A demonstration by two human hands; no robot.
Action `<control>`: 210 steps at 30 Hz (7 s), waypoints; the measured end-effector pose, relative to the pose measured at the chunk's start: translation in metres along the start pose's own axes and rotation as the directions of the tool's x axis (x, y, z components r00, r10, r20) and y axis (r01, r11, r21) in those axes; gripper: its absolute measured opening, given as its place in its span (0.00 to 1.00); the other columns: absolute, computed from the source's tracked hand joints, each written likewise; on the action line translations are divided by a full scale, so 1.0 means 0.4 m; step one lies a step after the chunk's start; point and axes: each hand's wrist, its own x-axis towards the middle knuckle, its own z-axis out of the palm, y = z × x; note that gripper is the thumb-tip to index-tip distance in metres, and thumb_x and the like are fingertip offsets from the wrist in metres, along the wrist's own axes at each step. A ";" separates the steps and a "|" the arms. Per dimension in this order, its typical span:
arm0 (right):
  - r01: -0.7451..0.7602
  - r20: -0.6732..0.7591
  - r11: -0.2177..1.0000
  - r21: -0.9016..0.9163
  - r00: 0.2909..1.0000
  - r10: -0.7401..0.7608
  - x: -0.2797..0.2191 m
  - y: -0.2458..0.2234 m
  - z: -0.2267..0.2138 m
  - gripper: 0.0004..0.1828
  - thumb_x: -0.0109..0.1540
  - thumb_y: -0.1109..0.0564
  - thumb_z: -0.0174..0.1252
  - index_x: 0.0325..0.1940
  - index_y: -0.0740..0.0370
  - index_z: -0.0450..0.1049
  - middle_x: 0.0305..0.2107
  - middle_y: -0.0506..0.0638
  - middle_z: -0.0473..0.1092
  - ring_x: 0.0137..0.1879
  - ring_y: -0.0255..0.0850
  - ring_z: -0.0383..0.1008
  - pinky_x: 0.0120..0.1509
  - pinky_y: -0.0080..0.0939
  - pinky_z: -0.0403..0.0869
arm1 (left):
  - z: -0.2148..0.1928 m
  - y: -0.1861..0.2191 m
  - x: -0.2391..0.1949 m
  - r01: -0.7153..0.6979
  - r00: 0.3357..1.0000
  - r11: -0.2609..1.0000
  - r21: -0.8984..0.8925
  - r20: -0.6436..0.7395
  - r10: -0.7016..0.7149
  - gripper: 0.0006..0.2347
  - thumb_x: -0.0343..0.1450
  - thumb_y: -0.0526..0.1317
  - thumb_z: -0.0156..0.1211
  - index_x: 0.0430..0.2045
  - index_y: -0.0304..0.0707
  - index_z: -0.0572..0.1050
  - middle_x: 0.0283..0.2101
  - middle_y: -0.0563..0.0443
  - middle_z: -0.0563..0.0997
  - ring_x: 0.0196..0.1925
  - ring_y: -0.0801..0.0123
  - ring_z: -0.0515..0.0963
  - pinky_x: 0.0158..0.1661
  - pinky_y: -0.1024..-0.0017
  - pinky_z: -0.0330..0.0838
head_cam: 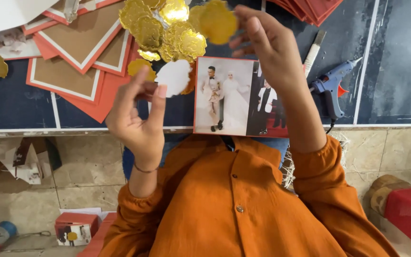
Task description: Applying hot glue to decorative paper cutouts and attaching them to printed invitations as part of a finishing process.
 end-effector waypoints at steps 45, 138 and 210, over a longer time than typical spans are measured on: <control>0.051 -0.367 0.911 -0.410 0.905 -0.216 -0.414 -0.055 -0.025 0.25 0.73 0.43 0.61 0.37 0.67 0.71 0.26 0.57 0.68 0.27 0.44 0.63 0.34 0.42 0.65 | 0.169 0.115 -0.081 0.403 0.883 0.894 -0.195 0.339 -0.324 0.07 0.73 0.36 0.75 0.31 0.30 0.82 0.28 0.39 0.86 0.31 0.61 0.89 0.33 0.68 0.84; -0.332 -0.267 0.942 -0.047 0.913 0.308 -0.307 0.013 -0.013 0.16 0.68 0.67 0.72 0.59 0.70 0.79 0.33 0.57 0.77 0.34 0.33 0.73 0.36 0.34 0.79 | 0.204 0.035 -0.120 0.110 0.931 0.980 0.163 0.329 -0.159 0.07 0.69 0.39 0.77 0.25 0.46 0.81 0.46 0.60 0.67 0.48 0.62 0.64 0.48 0.61 0.61; -0.238 -0.401 0.731 -0.639 0.915 -0.053 -0.396 0.048 -0.098 0.11 0.83 0.58 0.52 0.64 0.70 0.73 0.40 0.55 0.68 0.39 0.42 0.66 0.42 0.42 0.67 | 0.385 0.002 -0.021 -0.722 0.398 0.657 0.216 0.907 0.139 0.47 0.80 0.84 0.31 0.81 0.44 0.45 0.84 0.38 0.52 0.86 0.54 0.47 0.73 0.19 0.40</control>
